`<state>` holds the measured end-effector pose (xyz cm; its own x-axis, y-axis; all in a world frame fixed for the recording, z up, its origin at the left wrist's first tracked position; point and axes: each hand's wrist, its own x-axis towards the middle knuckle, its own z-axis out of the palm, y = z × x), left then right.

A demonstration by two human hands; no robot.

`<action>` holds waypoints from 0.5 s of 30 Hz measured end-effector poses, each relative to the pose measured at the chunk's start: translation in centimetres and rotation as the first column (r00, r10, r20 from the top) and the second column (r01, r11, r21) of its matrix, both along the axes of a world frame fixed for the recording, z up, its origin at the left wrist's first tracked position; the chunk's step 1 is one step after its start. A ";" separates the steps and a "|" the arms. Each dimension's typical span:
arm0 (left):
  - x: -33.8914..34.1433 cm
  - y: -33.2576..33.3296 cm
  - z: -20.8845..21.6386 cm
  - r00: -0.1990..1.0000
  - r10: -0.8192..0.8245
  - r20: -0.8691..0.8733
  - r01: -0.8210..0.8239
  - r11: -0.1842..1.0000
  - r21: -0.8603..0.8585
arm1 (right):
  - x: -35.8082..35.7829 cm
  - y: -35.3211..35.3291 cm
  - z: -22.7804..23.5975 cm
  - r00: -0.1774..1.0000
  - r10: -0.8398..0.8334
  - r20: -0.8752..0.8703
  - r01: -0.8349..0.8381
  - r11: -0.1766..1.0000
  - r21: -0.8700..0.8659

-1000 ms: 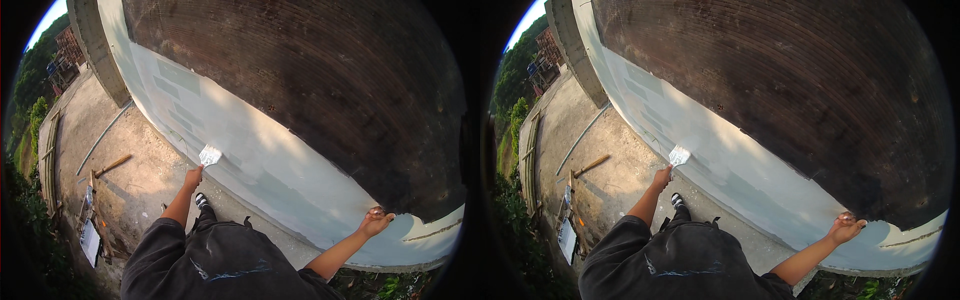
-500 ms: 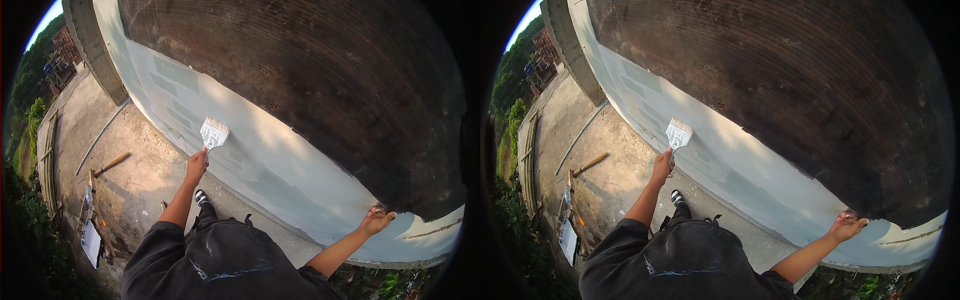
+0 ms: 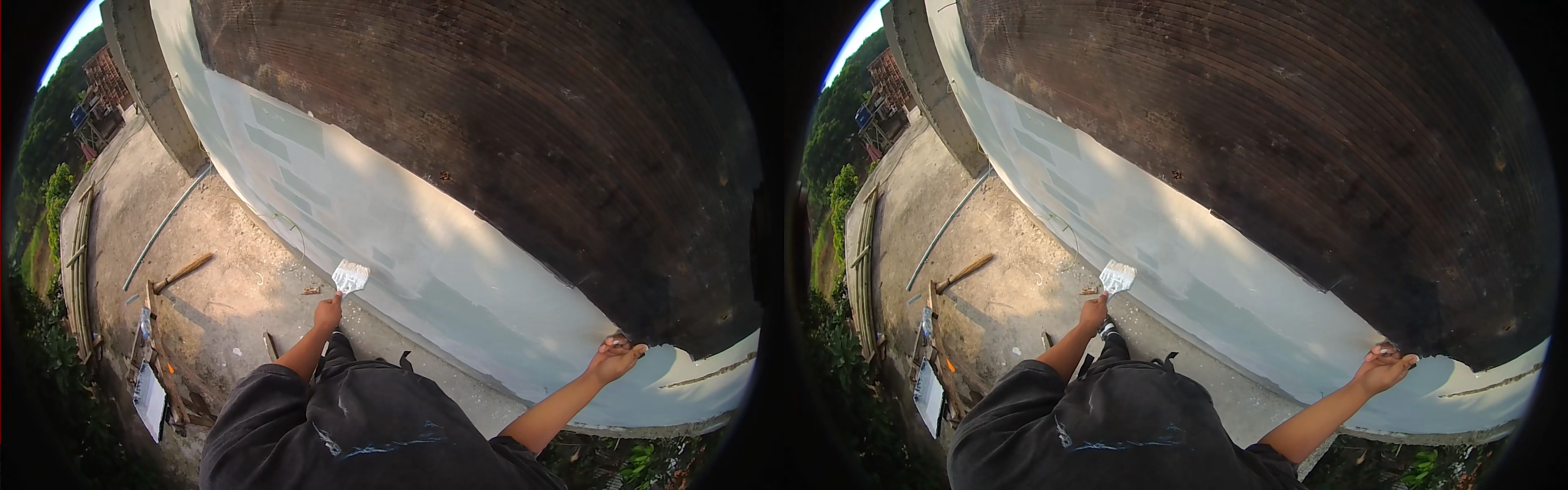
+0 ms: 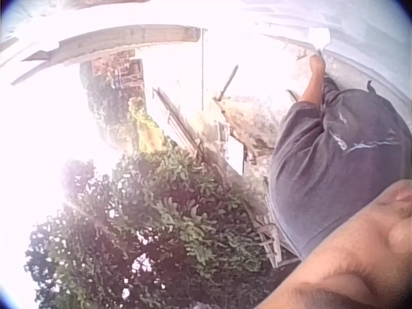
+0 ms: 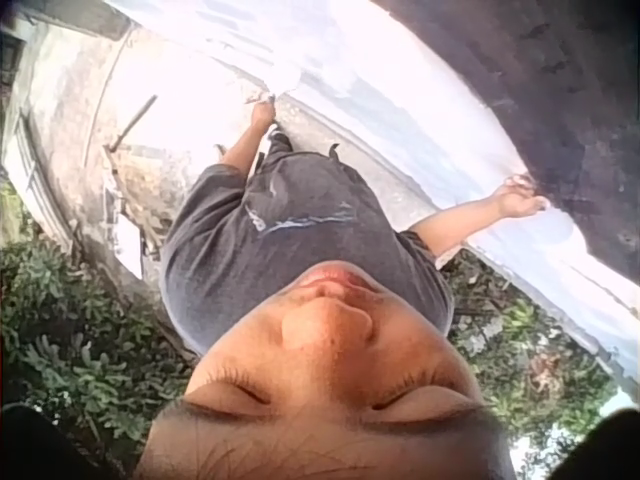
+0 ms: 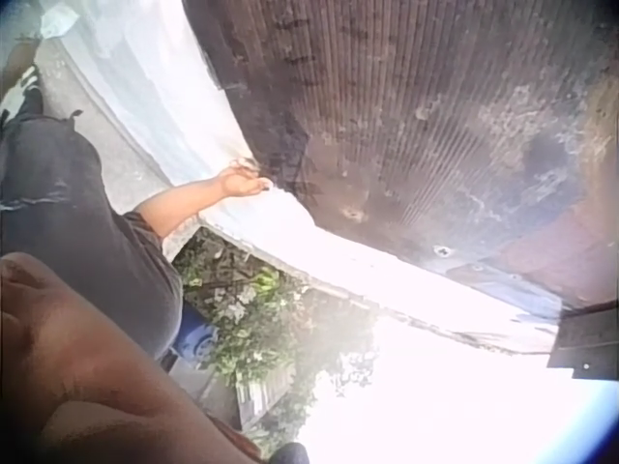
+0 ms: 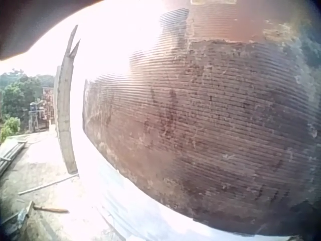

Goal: Painting an exterior wall with a brush.

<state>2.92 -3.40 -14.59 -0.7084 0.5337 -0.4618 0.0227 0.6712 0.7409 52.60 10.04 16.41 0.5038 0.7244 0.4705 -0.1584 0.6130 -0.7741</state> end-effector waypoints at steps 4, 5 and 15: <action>0.0 -0.1 2.3 0.947 0.142 0.287 -0.240 0.908 0.344 | 0.1 -0.1 0.0 1.000 -0.010 -0.008 0.010 0.999 -0.045; -0.1 0.2 3.4 0.947 0.142 0.288 -0.239 0.909 0.340 | 0.2 0.0 0.0 1.000 -0.017 -0.008 0.016 0.999 -0.030; 0.0 4.1 8.1 0.977 -0.025 0.213 -0.113 0.786 0.608 | 0.1 -0.1 0.1 0.998 -0.050 -0.028 0.049 0.997 -0.056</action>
